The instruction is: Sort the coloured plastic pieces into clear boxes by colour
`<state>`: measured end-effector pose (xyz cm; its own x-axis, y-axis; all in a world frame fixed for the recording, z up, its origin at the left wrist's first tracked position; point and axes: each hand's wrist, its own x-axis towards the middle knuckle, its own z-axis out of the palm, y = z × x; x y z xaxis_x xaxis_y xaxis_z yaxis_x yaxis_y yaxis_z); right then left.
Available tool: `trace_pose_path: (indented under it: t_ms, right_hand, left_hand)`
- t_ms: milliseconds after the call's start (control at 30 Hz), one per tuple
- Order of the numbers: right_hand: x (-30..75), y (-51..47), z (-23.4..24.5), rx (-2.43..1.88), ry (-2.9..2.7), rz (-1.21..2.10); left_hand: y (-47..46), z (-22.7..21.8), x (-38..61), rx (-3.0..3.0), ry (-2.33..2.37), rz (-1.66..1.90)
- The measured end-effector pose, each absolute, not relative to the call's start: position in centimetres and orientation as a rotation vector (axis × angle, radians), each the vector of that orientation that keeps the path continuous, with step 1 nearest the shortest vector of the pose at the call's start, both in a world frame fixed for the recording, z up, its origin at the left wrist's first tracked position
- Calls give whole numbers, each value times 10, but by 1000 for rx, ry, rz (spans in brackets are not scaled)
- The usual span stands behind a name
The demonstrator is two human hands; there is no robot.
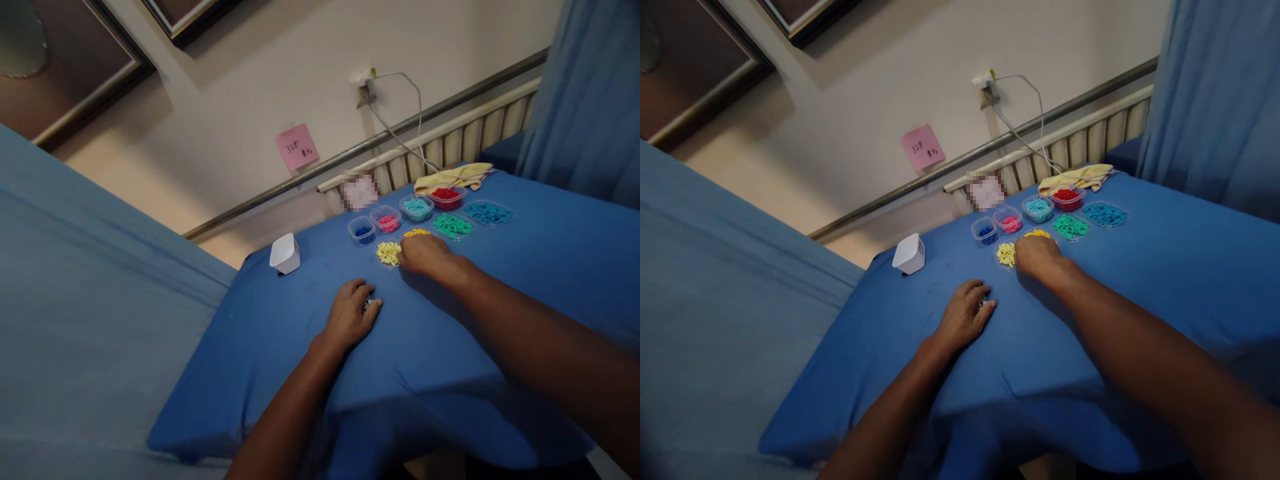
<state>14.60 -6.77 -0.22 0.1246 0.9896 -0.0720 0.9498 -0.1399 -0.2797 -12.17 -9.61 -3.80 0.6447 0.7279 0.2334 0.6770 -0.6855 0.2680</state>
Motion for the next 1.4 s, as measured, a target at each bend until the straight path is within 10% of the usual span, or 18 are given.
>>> trace_pose_path:
  t_ms: [1400]
  right_hand:
    - [138,-59,-36,-1703,-1543,932]
  left_hand:
    - [-42,-29,-111,2795,1393,334]
